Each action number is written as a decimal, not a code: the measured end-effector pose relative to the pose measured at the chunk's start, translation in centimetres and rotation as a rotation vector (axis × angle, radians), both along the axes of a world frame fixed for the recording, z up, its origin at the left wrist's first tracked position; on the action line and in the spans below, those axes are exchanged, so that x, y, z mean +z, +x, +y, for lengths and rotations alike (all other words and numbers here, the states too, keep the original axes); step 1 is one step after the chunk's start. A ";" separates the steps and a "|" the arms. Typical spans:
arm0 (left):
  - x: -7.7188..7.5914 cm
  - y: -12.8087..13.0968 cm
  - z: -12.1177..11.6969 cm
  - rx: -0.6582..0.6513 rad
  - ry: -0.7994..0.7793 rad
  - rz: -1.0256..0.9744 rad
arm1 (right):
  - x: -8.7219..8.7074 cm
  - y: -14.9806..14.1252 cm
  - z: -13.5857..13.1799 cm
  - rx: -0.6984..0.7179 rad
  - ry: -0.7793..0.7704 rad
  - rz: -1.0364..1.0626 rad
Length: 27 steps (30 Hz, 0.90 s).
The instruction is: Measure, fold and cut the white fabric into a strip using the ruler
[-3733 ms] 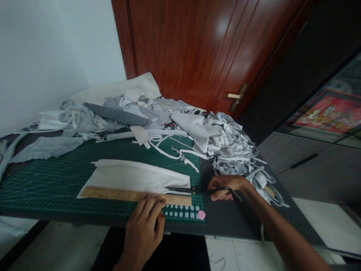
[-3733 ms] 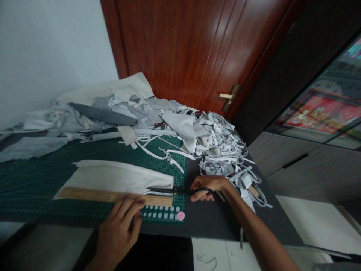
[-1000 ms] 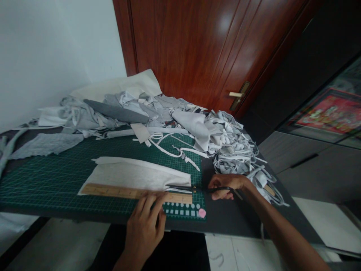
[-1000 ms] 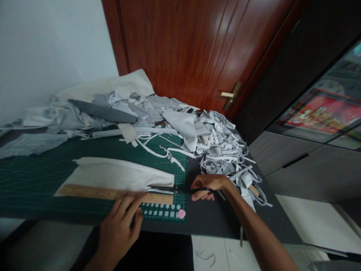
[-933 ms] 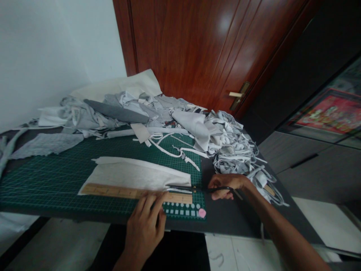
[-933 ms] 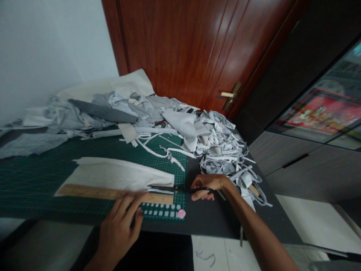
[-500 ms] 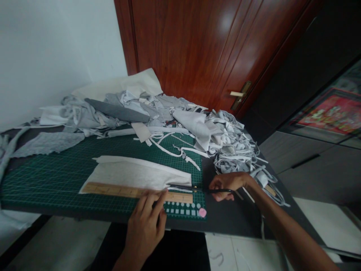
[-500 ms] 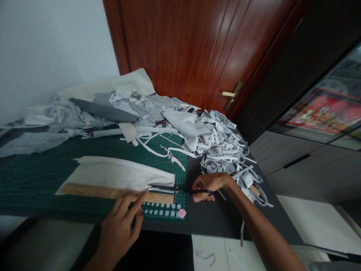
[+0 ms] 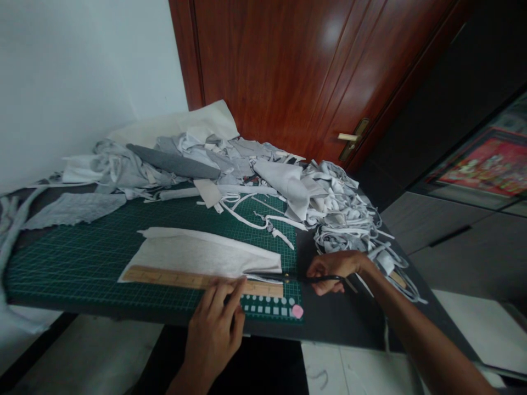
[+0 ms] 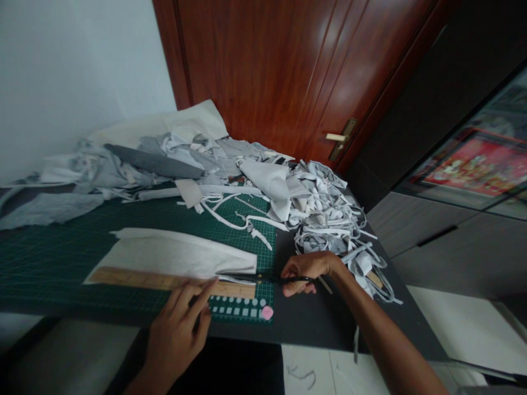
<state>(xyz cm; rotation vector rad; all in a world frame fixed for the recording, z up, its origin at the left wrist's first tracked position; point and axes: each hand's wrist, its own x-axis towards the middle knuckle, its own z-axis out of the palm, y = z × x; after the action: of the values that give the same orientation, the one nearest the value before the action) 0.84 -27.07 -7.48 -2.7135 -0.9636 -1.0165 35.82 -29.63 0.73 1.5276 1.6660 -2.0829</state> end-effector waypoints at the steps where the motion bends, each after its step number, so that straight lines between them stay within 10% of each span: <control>1: 0.1 0.0 0.0 -0.002 0.000 0.000 | 0.0 0.0 0.0 -0.004 -0.001 -0.003; 27: 0.0 0.0 -0.1 0.022 0.013 0.024 | 1.4 -2.3 0.5 -0.082 -0.026 0.033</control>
<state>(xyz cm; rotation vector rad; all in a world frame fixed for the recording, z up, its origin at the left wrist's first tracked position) 0.85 -27.13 -7.47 -2.6923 -0.9773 -0.9813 33.54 -29.09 2.10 1.5886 1.6065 -2.1731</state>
